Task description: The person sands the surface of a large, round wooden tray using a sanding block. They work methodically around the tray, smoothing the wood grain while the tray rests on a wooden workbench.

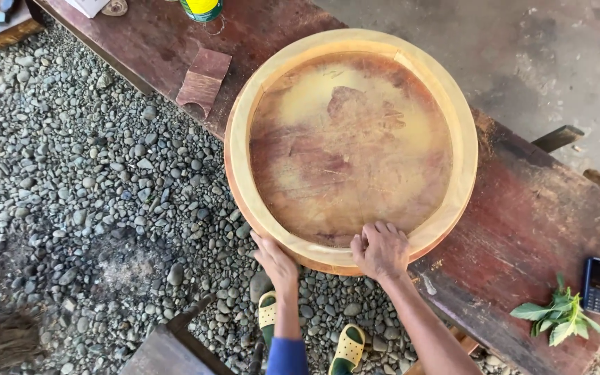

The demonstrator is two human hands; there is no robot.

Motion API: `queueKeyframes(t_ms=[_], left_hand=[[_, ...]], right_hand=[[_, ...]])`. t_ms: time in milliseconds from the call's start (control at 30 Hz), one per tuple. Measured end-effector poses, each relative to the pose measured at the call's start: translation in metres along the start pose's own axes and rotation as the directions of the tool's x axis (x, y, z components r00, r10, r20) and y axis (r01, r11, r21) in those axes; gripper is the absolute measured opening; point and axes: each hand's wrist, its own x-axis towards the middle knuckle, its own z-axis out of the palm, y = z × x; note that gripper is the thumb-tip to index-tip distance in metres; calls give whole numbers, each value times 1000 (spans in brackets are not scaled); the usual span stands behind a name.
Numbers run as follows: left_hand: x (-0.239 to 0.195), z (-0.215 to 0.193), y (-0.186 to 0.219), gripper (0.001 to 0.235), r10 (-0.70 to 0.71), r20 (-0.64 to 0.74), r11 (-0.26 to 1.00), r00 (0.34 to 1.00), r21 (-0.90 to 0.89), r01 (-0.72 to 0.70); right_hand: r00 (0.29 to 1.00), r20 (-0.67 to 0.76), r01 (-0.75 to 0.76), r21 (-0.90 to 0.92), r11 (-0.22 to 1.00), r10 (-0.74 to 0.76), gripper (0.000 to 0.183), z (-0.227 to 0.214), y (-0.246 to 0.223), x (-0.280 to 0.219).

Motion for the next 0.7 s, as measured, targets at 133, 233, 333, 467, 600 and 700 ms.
queueKeyframes(t_ms=[133, 233, 333, 467, 600, 700], left_hand=[[9, -4, 8, 87, -38, 20, 992, 999, 119, 36], [87, 1, 14, 85, -106, 33, 994, 994, 35, 105], [150, 6, 18, 88, -186, 73, 982, 980, -13, 187], [150, 7, 30, 71, 6, 59, 988, 998, -156, 3], [72, -7, 4, 66, 38, 36, 999, 999, 38, -39], [87, -6, -16, 62, 202, 18, 975, 979, -103, -199]], right_hand=[[1000, 24, -10, -2, 1000, 10, 29, 2, 1, -1], [1000, 14, -3, 8, 1000, 3, 28, 4, 3, 0], [998, 64, -27, 10, 1000, 27, 29, 7, 8, -1], [999, 44, -18, 7, 1000, 18, 25, 15, 10, -2], [998, -60, 25, -15, 1000, -26, 25, 10, 10, 0], [996, 84, -27, -15, 1000, 28, 27, 15, 11, -1]])
